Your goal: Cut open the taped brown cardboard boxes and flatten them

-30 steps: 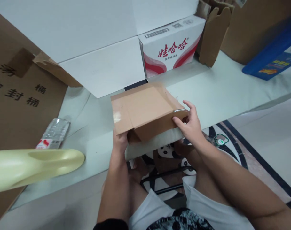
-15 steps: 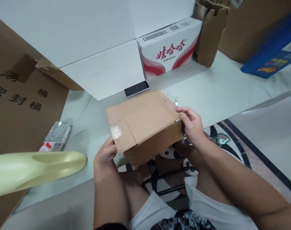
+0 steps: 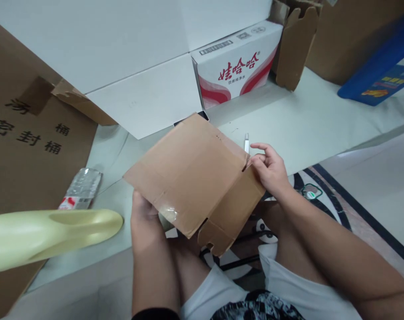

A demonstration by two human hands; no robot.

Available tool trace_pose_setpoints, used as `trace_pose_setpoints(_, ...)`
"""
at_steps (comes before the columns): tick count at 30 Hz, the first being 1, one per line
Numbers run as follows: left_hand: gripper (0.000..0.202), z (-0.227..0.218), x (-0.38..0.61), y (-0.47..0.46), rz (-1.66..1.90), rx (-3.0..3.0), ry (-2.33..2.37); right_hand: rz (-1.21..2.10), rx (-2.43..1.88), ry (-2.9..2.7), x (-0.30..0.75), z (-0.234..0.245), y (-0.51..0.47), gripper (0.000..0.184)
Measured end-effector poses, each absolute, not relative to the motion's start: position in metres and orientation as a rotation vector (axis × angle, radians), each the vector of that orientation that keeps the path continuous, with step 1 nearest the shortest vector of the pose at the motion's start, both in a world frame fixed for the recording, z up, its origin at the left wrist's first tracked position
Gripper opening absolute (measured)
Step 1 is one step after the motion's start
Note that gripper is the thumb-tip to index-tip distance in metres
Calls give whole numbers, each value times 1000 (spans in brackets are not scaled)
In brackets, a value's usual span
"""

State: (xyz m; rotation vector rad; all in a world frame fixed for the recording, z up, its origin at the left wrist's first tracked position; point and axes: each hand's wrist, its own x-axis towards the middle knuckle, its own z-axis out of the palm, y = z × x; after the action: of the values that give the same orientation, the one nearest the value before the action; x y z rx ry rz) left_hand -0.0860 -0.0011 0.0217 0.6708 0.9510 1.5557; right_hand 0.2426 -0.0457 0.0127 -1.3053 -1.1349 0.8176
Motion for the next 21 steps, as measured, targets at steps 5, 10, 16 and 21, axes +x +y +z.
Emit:
trace_pose_setpoints(5, 27, 40, -78, 3, 1822, 625, 862, 642, -1427, -1093, 250, 14, -41, 48)
trace_pose_setpoints(10, 32, 51, -68, 3, 1825, 517, 833, 1424, -1196, -857, 246, 19, -46, 61)
trace_pose_setpoints(16, 36, 52, -70, 12, 1784, 335, 864, 1361, -1222, -762, 241, 39, -57, 64)
trace_pose_setpoints(21, 13, 44, -79, 19, 1393, 201, 1122, 634, -1398, -637, 288, 78, -84, 59)
